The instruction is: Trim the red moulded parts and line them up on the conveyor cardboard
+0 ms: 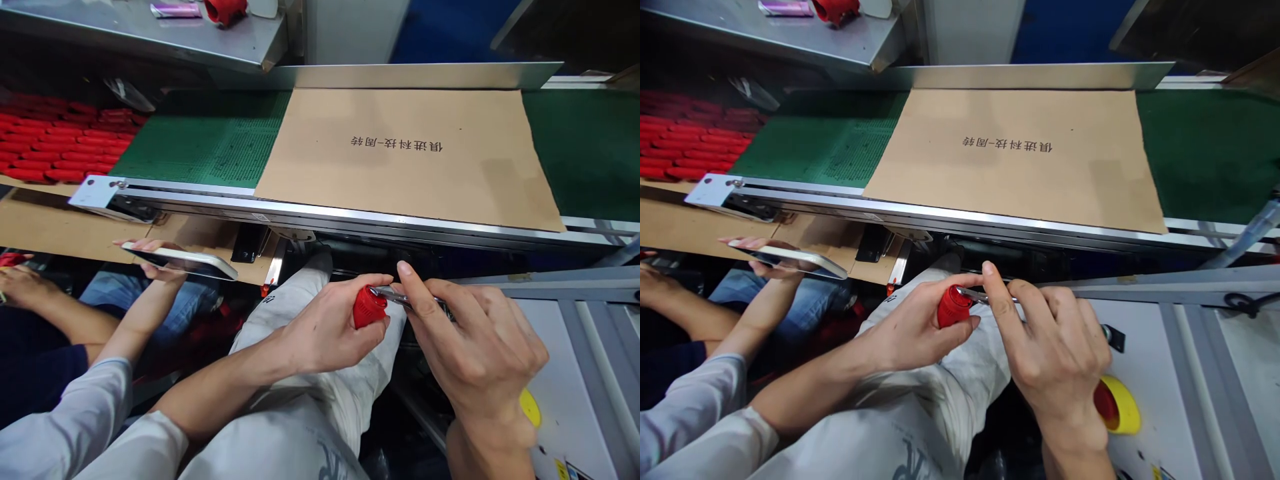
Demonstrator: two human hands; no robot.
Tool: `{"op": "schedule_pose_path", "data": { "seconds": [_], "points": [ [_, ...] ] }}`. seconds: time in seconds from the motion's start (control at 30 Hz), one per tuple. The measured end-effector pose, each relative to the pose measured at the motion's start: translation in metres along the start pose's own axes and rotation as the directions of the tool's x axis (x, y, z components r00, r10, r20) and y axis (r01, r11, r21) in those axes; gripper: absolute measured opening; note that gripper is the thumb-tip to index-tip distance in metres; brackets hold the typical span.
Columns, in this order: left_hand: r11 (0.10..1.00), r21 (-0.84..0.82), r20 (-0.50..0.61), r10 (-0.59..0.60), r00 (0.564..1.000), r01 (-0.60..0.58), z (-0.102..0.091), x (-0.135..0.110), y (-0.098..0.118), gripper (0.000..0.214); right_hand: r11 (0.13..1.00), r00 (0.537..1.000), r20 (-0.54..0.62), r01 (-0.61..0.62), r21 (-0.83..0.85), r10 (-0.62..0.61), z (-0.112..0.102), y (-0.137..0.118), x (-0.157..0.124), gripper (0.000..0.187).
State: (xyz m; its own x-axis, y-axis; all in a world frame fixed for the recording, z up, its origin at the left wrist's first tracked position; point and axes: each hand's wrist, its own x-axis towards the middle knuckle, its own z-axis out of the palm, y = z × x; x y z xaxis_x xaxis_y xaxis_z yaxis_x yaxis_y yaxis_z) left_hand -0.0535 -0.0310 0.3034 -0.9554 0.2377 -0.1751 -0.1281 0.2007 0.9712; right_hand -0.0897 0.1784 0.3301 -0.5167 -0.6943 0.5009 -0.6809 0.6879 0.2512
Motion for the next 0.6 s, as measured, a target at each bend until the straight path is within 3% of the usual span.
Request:
{"op": "schedule_pose_path", "data": {
  "seconds": [0.3, 0.6],
  "points": [
    [1.0, 0.018, -0.009, 0.008, 1.0, -0.008, 0.002, 0.002, 0.001, 0.058, 0.999, 0.997, -0.063, -0.05, 0.013, 0.051, 0.006, -0.004, -0.007, 0.071],
    [1.0, 0.007, 0.0, 0.027, 1.0, -0.027, 0.002, 0.002, 0.002, 0.06, 0.969, 0.99, -0.045, -0.122, 0.217, 0.135, 0.014, -0.002, -0.012, 0.061]
  ]
}}
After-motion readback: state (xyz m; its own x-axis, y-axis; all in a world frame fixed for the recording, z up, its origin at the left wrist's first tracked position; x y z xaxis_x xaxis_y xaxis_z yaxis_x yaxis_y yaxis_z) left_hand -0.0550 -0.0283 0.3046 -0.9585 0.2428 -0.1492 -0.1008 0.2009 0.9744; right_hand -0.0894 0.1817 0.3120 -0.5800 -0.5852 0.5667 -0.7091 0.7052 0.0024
